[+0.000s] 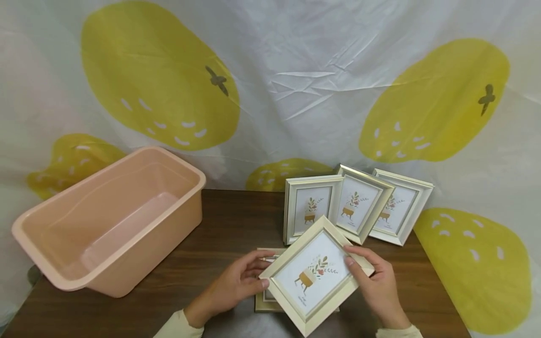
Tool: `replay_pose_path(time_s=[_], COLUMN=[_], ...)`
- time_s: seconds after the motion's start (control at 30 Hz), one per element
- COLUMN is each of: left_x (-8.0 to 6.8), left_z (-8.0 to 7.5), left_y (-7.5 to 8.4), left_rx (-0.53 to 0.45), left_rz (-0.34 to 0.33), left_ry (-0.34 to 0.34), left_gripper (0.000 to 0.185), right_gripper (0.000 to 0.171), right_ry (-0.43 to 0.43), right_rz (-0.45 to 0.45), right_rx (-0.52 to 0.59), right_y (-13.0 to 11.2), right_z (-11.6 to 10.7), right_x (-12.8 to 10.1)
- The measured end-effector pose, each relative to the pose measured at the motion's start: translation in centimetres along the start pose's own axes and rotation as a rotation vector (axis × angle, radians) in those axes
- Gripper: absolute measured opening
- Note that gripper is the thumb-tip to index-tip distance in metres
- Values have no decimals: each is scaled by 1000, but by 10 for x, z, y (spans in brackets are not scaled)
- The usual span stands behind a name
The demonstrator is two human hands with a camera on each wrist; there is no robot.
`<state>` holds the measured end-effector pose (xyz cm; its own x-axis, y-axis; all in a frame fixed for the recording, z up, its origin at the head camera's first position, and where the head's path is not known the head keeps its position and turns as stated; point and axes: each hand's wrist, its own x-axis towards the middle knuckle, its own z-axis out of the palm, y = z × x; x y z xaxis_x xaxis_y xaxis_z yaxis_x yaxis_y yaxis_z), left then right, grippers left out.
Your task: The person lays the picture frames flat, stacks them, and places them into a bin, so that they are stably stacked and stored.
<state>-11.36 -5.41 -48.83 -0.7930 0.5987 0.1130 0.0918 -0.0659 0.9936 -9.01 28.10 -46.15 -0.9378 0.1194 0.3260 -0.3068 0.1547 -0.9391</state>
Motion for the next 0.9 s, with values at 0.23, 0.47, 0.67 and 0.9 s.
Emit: replay_pose_path(time_s=[0.23, 0.47, 0.67, 0.9], left_x=[-5, -5, -5, -4], left_z=[7, 21, 28, 33], left_y=[-6, -13, -16, -17], left_rx=[-80, -141, -192, -229], left_rz=[-22, 34, 26, 3], left_ry=[67, 211, 274, 279], left_gripper=[61, 64, 66, 73], right_gripper=[24, 25, 25, 25], right_ry=[65, 136, 184, 253], right_rz=[54, 48, 51, 79], right_rx=[-5, -2, 12, 58], right_y=[0, 5, 9, 8], right_z=[6, 11, 16, 22], right_x=[-3, -2, -4, -5])
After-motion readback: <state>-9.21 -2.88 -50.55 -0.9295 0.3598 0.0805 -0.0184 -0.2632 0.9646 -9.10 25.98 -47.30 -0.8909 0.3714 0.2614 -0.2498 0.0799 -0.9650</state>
